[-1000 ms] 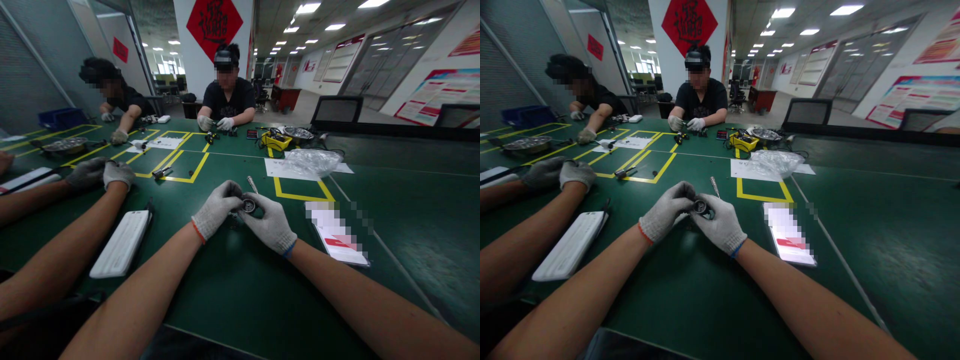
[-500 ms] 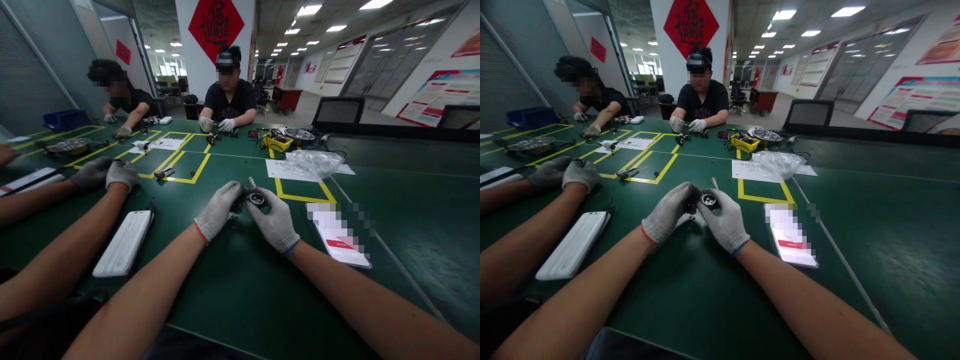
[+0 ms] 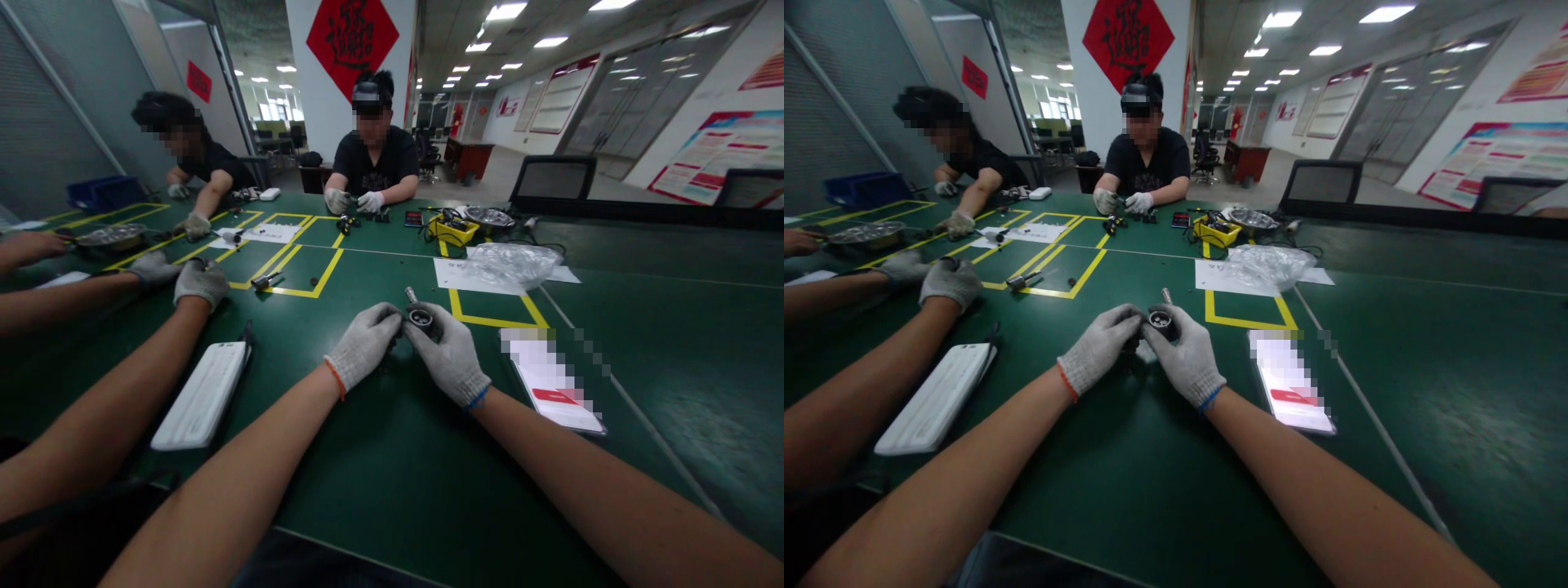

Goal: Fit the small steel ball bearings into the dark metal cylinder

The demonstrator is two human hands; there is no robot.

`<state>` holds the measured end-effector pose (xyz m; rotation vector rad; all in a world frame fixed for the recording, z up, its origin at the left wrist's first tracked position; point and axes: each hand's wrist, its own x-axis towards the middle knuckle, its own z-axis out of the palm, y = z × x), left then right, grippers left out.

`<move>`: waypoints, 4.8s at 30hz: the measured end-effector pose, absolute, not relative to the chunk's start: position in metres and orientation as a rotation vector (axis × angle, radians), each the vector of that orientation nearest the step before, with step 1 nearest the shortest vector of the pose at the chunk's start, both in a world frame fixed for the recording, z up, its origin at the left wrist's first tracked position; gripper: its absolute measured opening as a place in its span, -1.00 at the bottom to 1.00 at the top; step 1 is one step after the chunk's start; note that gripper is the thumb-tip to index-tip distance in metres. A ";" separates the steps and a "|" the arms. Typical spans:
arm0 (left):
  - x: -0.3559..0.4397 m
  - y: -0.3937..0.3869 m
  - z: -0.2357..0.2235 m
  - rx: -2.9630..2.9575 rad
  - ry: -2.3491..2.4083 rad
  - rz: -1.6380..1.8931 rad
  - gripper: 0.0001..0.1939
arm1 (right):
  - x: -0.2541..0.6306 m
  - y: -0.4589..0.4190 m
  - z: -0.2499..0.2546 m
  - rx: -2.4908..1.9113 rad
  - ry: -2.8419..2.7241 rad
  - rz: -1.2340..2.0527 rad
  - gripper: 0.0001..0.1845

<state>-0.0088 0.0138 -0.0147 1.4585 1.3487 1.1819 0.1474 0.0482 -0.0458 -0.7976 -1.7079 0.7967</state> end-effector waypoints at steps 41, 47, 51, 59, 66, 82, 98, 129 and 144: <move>-0.007 0.001 -0.020 2.355 1.711 0.896 -0.87 | 0.146 0.036 -0.046 -0.862 -1.556 0.694 -0.56; -0.010 0.003 -0.014 2.299 1.725 0.953 -0.90 | 0.146 0.037 -0.046 -0.861 -1.568 0.686 -0.57; -0.012 0.004 -0.014 2.346 1.729 0.914 -0.89 | 0.145 0.037 -0.047 -0.822 -1.589 0.705 -0.58; -0.020 0.007 -0.015 2.438 1.796 0.878 -0.78 | 0.146 0.034 -0.044 -0.784 -1.691 0.552 -0.59; -0.054 0.025 -0.016 2.337 2.220 0.480 -0.71 | 0.146 0.037 -0.045 -0.781 -1.723 0.483 -0.58; -0.071 0.042 -0.029 2.078 2.467 0.526 -0.66 | 0.146 0.041 -0.046 -0.800 -1.732 0.522 -0.79; -0.061 0.040 -0.031 2.348 2.232 0.368 -0.65 | 0.143 0.040 -0.043 -0.796 -1.718 0.599 -0.80; -0.063 0.044 -0.033 2.242 2.231 0.390 -0.59 | 0.145 0.042 -0.045 -0.818 -1.789 0.679 -0.76; -0.081 0.053 -0.030 1.209 2.749 0.923 -0.59 | 0.142 0.045 -0.046 -0.893 -1.794 0.747 -0.71</move>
